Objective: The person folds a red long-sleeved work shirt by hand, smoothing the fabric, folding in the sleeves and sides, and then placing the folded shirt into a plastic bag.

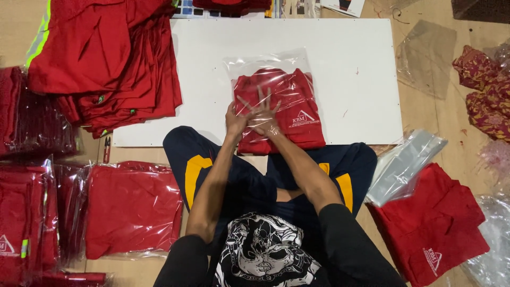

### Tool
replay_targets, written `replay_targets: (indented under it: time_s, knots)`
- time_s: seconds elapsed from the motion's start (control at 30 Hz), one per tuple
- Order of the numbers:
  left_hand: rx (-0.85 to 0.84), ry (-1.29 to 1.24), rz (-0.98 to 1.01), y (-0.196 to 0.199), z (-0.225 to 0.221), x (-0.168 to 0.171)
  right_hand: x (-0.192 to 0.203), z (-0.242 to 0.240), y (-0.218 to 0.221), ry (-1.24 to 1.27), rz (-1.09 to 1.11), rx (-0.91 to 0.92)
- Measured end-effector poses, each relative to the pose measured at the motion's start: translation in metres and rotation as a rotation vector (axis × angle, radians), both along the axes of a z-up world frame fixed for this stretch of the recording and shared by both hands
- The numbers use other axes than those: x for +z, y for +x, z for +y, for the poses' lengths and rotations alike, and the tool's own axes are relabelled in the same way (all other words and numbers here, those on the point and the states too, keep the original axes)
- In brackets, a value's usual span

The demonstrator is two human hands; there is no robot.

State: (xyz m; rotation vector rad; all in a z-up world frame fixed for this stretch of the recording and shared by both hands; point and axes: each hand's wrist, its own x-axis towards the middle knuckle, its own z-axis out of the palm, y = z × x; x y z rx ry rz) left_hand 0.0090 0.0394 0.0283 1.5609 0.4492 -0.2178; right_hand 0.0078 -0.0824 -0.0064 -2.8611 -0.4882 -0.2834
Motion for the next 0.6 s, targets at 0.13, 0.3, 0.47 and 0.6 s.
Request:
replay_targets:
  time_s: [0.13, 0.3, 0.47, 0.6]
  knots:
    - [-0.077, 0.148, 0.021, -0.011, -0.003, 0.029, 0.011, -0.003, 0.001, -0.232, 0.061, -0.07]
    - [0.01, 0.032, 0.029, -0.022, -0.006, 0.054, -0.009, -0.029, -0.007, 0.104, -0.072, -0.294]
    - [-0.061, 0.198, 0.013, -0.023, -0.008, 0.049, 0.044, -0.069, -0.006, 0.037, 0.12, -0.612]
    - [-0.113, 0.289, 0.01, -0.023, -0.013, 0.036, 0.051, -0.081, 0.0, 0.035, 0.168, -0.694]
